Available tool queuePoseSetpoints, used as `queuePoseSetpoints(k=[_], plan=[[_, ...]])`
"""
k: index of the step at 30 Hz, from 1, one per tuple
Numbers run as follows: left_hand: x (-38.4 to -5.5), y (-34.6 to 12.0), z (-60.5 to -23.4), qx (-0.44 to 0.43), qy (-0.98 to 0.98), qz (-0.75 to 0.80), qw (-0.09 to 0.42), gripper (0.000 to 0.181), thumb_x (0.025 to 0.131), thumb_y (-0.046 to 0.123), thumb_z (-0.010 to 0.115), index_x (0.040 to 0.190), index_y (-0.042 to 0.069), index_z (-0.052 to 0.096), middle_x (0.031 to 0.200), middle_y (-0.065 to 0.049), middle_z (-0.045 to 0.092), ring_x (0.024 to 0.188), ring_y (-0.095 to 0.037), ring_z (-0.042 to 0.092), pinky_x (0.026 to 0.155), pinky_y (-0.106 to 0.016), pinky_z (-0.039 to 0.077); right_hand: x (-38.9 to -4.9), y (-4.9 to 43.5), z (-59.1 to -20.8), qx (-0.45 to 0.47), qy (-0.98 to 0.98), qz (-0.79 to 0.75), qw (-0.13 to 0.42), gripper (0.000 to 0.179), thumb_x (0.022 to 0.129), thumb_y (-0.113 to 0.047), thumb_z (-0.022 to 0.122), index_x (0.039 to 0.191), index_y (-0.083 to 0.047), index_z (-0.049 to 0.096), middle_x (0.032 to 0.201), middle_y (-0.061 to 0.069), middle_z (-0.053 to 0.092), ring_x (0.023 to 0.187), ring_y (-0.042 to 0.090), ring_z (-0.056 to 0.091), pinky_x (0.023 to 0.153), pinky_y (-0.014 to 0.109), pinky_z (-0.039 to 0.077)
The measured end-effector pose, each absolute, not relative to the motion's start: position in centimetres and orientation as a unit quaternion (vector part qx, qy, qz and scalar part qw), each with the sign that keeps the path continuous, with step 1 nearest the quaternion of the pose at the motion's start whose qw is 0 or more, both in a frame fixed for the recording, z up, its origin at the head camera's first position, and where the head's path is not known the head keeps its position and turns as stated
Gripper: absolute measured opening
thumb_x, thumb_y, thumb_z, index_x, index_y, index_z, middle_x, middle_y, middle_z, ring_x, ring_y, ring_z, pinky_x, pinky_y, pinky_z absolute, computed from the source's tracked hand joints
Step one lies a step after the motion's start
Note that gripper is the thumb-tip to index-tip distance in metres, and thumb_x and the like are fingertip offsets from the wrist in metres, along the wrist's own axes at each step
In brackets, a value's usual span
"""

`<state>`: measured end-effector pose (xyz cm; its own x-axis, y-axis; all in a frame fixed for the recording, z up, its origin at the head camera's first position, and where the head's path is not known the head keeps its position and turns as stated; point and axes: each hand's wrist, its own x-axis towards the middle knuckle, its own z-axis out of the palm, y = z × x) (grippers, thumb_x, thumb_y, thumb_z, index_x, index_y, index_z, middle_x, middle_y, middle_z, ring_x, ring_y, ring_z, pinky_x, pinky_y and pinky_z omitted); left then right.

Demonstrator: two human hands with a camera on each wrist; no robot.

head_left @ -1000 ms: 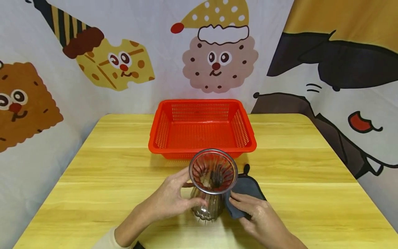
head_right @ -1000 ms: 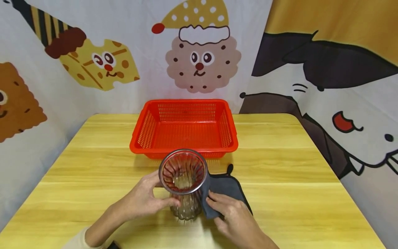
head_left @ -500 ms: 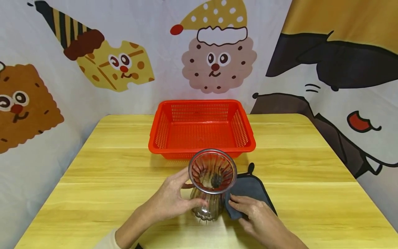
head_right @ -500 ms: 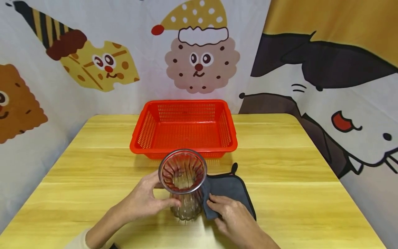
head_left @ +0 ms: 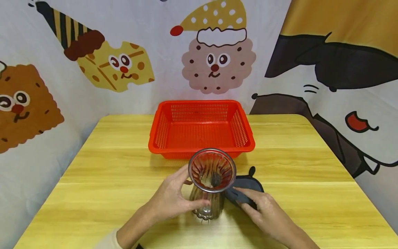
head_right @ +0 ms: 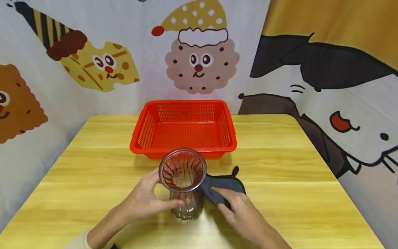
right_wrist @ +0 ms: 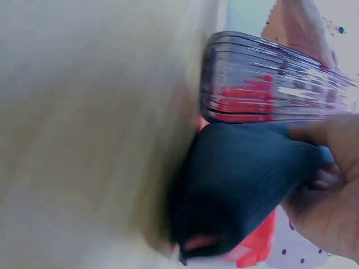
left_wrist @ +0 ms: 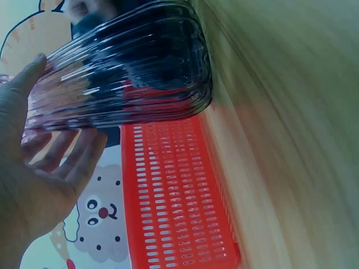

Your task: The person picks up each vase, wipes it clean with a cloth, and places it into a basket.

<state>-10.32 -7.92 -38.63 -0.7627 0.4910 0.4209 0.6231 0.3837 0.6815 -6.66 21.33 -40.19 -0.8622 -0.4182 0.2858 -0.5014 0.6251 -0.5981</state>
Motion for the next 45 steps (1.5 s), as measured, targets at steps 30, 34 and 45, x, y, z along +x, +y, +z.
queuePoseSetpoints(k=[30, 34, 45], plan=[[-11.0, -8.2, -38.7, -0.377, -0.761, -0.528, -0.007, 0.069, 0.083, 0.015, 0.086, 0.145, 0.012, 0.055, 0.150, 0.003, 0.051, 0.135, -0.022, 0.049, 0.102, -0.038, 0.052, -4.2, 16.8, -37.0, 0.108, -0.754, 0.609, 0.223, 0.029, 0.089, 0.020, 0.063, 0.113, 0.006, 0.072, 0.102, 0.006, 0.075, 0.087, 0.013, 0.072, 0.072, 0.021, 0.060], [-11.1, -8.1, -38.9, -0.385, -0.752, -0.535, 0.002, 0.069, 0.081, 0.012, 0.087, 0.143, 0.010, 0.056, 0.148, 0.001, 0.053, 0.134, -0.023, 0.051, 0.101, -0.038, 0.052, -4.5, 16.8, -37.7, 0.166, -0.739, 0.608, 0.241, 0.038, 0.086, 0.026, 0.061, 0.118, 0.009, 0.070, 0.111, 0.008, 0.074, 0.097, 0.014, 0.071, 0.080, 0.020, 0.059], [-11.4, -8.2, -39.1, -0.380, -0.754, -0.535, -0.001, 0.070, 0.080, 0.013, 0.088, 0.143, 0.011, 0.057, 0.149, 0.001, 0.052, 0.134, -0.023, 0.050, 0.100, -0.038, 0.052, -6.1, 17.3, -39.6, 0.367, -0.642, 0.633, 0.229, 0.037, 0.097, 0.011, 0.060, 0.130, 0.024, 0.051, 0.139, 0.033, 0.052, 0.132, 0.034, 0.052, 0.105, 0.035, 0.047]])
